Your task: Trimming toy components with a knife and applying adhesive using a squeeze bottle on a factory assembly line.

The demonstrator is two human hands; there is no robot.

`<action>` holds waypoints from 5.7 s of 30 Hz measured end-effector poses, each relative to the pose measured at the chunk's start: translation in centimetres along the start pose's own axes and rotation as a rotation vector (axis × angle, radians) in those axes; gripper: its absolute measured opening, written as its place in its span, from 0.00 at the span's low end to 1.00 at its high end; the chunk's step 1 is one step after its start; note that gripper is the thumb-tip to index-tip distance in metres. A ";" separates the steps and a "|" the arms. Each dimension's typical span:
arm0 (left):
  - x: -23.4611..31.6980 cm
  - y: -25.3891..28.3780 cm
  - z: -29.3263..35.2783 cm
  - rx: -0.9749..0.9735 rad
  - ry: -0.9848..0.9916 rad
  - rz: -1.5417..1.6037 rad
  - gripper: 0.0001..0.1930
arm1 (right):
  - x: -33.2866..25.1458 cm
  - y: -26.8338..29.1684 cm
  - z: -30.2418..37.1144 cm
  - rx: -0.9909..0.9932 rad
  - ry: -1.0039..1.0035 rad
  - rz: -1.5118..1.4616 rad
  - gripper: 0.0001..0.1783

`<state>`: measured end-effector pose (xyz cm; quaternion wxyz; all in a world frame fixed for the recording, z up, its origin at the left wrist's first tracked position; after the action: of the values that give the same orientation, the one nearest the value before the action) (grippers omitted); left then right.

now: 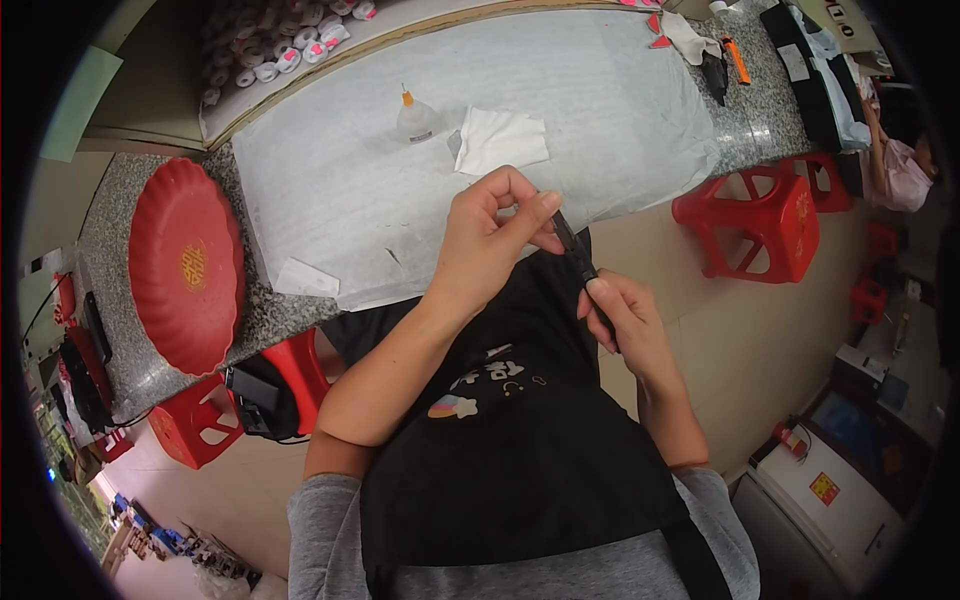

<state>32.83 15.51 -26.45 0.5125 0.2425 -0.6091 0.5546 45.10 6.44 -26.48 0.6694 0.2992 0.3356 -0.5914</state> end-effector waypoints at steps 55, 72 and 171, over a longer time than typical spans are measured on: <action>-1.3 0.9 0.0 0.039 0.130 0.062 0.11 | -0.6 -0.1 -0.7 0.004 -0.047 -0.019 0.13; -0.7 0.7 -0.2 0.011 0.095 0.070 0.10 | -0.7 -0.4 -0.5 0.012 0.002 -0.015 0.12; -0.7 -6.1 -10.7 -0.088 0.018 0.202 0.21 | -7.5 4.5 -10.7 0.134 0.396 -0.571 0.09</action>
<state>42.17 23.58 -25.93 0.4697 0.1523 -0.6495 0.5782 47.97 19.96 -26.84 0.3779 0.3454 0.4897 -0.7058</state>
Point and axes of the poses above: each hand's wrist, its own z-axis away from the middle knuckle, its own y-axis out of the back of the hand, x = y × z, the point moved 6 cm from there along -z, towards the middle knuckle, and after that the axes turned 7 degrees about -y, right-handed, at the moved point
